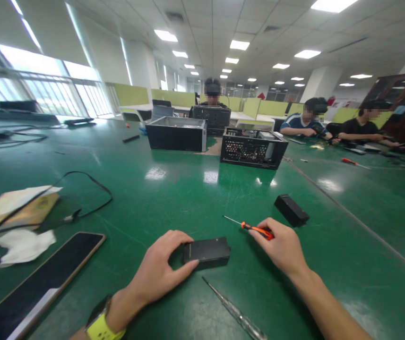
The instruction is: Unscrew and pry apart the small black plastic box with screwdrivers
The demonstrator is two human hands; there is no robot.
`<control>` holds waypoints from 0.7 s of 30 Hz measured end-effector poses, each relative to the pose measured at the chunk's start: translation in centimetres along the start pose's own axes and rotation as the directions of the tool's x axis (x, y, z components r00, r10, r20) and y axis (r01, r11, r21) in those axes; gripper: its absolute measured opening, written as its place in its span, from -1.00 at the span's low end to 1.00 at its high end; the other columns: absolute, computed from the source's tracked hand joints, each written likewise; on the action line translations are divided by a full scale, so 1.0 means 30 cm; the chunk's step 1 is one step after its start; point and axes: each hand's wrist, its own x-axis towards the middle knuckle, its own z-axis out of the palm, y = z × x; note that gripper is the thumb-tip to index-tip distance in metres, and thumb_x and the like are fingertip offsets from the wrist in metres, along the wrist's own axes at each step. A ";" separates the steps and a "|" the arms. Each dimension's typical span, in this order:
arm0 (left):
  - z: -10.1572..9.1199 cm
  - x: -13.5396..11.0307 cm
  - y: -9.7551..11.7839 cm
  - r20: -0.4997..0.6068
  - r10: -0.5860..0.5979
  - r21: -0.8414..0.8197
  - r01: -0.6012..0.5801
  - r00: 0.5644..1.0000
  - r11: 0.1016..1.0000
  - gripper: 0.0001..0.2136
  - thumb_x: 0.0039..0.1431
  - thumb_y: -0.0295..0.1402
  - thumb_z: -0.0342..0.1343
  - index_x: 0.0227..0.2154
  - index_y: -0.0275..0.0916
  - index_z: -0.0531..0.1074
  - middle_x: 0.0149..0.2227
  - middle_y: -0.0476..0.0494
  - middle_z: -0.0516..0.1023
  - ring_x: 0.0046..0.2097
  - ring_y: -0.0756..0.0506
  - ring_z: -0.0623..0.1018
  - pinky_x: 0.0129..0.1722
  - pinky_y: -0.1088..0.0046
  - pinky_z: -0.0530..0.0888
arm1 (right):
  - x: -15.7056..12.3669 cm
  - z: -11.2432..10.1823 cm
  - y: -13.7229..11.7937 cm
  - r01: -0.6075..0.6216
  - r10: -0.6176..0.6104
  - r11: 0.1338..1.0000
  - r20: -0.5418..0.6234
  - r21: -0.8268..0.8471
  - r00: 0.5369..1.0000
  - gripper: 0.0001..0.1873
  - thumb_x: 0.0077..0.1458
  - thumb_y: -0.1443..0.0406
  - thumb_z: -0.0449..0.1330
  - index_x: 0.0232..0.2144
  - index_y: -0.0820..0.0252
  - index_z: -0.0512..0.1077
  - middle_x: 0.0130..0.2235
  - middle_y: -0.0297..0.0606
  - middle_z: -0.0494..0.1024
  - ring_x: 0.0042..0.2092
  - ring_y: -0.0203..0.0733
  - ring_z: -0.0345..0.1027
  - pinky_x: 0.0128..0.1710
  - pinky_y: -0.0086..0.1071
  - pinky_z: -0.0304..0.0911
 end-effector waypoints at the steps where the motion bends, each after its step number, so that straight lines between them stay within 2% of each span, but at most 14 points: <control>1: 0.000 0.000 -0.002 -0.009 -0.008 0.001 0.008 1.000 1.000 -0.77 0.05 -0.31 0.24 -0.23 -0.20 0.41 -0.24 -0.14 0.52 -0.19 -0.21 0.48 -0.17 0.19 0.44 | -0.013 0.022 0.021 0.014 -0.014 1.000 0.038 -0.005 0.999 -0.71 0.12 0.06 0.22 -0.39 0.16 0.49 -0.42 -0.28 0.56 -0.43 -0.18 0.41 -0.41 -0.34 0.26; 4: 0.000 0.000 -0.004 -0.021 -0.016 -0.005 0.016 1.000 1.000 -0.78 0.04 -0.31 0.23 -0.25 -0.21 0.41 -0.25 -0.14 0.51 -0.20 -0.21 0.49 -0.18 0.19 0.45 | -0.028 0.033 0.019 0.052 -0.050 0.998 0.083 -0.022 0.995 -0.74 0.08 0.07 0.25 -0.37 0.13 0.49 -0.37 -0.26 0.58 -0.35 -0.14 0.42 -0.34 -0.32 0.27; 6: -0.001 0.001 -0.001 -0.020 -0.009 -0.011 0.008 1.000 1.000 -0.79 0.04 -0.31 0.22 -0.26 -0.22 0.41 -0.26 -0.14 0.51 -0.21 -0.21 0.49 -0.20 0.19 0.45 | -0.032 0.008 -0.032 0.063 -0.061 0.997 0.052 -0.050 0.997 -0.70 0.12 0.05 0.20 -0.39 0.16 0.48 -0.34 -0.20 0.57 -0.28 -0.09 0.40 -0.27 -0.28 0.25; 7: -0.002 0.003 0.001 -0.024 -0.011 -0.009 0.010 1.000 1.000 -0.80 0.04 -0.32 0.22 -0.27 -0.22 0.41 -0.26 -0.14 0.51 -0.21 -0.21 0.49 -0.20 0.18 0.45 | -0.037 -0.007 -0.066 0.070 -0.066 0.996 0.060 -0.054 0.996 -0.67 0.15 0.04 0.16 -0.43 0.17 0.46 -0.35 -0.19 0.55 -0.28 -0.10 0.39 -0.25 -0.27 0.22; 8: -0.003 0.004 0.002 -0.023 -0.009 -0.005 0.009 1.000 1.000 -0.80 0.03 -0.31 0.22 -0.27 -0.23 0.41 -0.27 -0.14 0.51 -0.21 -0.22 0.48 -0.20 0.19 0.45 | -0.046 -0.020 -0.104 0.078 -0.073 0.996 0.116 -0.042 0.991 -0.64 0.17 0.03 0.14 -0.48 0.17 0.43 -0.39 -0.21 0.53 -0.30 -0.13 0.37 -0.26 -0.29 0.19; 9: -0.004 0.004 0.004 -0.023 -0.009 -0.003 0.009 1.000 1.000 -0.80 0.03 -0.31 0.22 -0.28 -0.23 0.41 -0.28 -0.14 0.50 -0.22 -0.22 0.48 -0.21 0.19 0.45 | -0.059 -0.030 -0.141 0.087 -0.082 0.996 0.226 -0.011 0.971 -0.61 0.16 0.02 0.15 -0.53 0.17 0.41 -0.45 -0.27 0.50 -0.36 -0.18 0.34 -0.31 -0.33 0.16; 10: -0.004 0.004 0.005 -0.022 -0.010 -0.003 0.010 1.000 1.000 -0.80 0.03 -0.32 0.22 -0.28 -0.23 0.42 -0.28 -0.14 0.50 -0.22 -0.21 0.48 -0.21 0.19 0.45 | -0.075 -0.037 -0.176 0.090 -0.095 0.995 0.374 0.032 0.923 -0.60 0.10 0.00 0.21 -0.56 0.16 0.39 -0.50 -0.33 0.47 -0.41 -0.23 0.31 -0.37 -0.37 0.12; 12: -0.004 0.003 0.006 -0.020 -0.012 -0.007 0.012 1.000 1.000 -0.80 0.03 -0.32 0.22 -0.27 -0.23 0.41 -0.28 -0.14 0.51 -0.22 -0.21 0.49 -0.21 0.19 0.45 | -0.109 -0.038 -0.229 0.087 -0.122 0.992 0.607 0.087 0.786 -0.61 -0.12 0.00 0.37 -0.59 0.15 0.40 -0.56 -0.44 0.42 -0.48 -0.30 0.24 -0.47 -0.43 -0.01; 13: -0.004 0.002 0.005 -0.020 -0.014 -0.009 0.014 1.000 1.000 -0.80 0.03 -0.32 0.22 -0.27 -0.23 0.41 -0.28 -0.14 0.51 -0.22 -0.20 0.49 -0.21 0.20 0.45 | -0.123 -0.036 -0.246 0.091 -0.131 0.991 0.663 0.095 0.737 -0.64 -0.21 0.05 0.42 -0.59 0.15 0.40 -0.57 -0.47 0.41 -0.49 -0.32 0.21 -0.48 -0.44 -0.06; 14: -0.003 0.001 0.004 -0.018 -0.016 -0.009 0.015 1.000 1.000 -0.80 0.03 -0.32 0.22 -0.26 -0.23 0.41 -0.27 -0.14 0.51 -0.22 -0.20 0.49 -0.20 0.20 0.45 | -0.132 -0.033 -0.257 0.101 -0.142 0.990 0.687 0.101 0.713 -0.68 -0.24 0.13 0.43 -0.59 0.15 0.40 -0.57 -0.49 0.40 -0.49 -0.34 0.18 -0.48 -0.44 -0.08; 16: -0.002 -0.001 0.003 -0.017 -0.021 -0.009 0.021 1.000 1.000 -0.79 0.03 -0.32 0.22 -0.26 -0.23 0.41 -0.27 -0.14 0.50 -0.22 -0.20 0.49 -0.20 0.20 0.45 | -0.137 -0.031 -0.264 0.097 -0.169 0.985 0.692 0.142 0.701 -0.79 -0.17 0.30 0.35 -0.59 0.17 0.36 -0.56 -0.49 0.37 -0.49 -0.36 0.17 -0.47 -0.46 -0.06; 18: -0.001 -0.001 0.002 -0.015 -0.031 -0.014 0.031 0.999 0.999 -0.79 0.02 -0.33 0.22 -0.26 -0.22 0.40 -0.27 -0.13 0.50 -0.22 -0.20 0.49 -0.20 0.21 0.46 | -0.128 -0.037 -0.256 0.019 -0.180 0.974 0.719 0.226 0.671 -0.84 -0.10 0.36 0.25 -0.58 0.17 0.31 -0.56 -0.48 0.34 -0.48 -0.36 0.17 -0.48 -0.48 -0.02; 21: -0.002 0.000 0.003 -0.015 -0.035 -0.021 0.035 0.999 0.999 -0.79 0.02 -0.32 0.22 -0.26 -0.21 0.40 -0.28 -0.12 0.50 -0.23 -0.19 0.49 -0.21 0.22 0.46 | -0.110 -0.050 -0.231 -0.146 -0.155 0.939 0.762 0.311 0.629 -0.81 -0.03 0.34 0.21 -0.57 0.16 0.25 -0.57 -0.47 0.29 -0.50 -0.37 0.15 -0.51 -0.51 0.01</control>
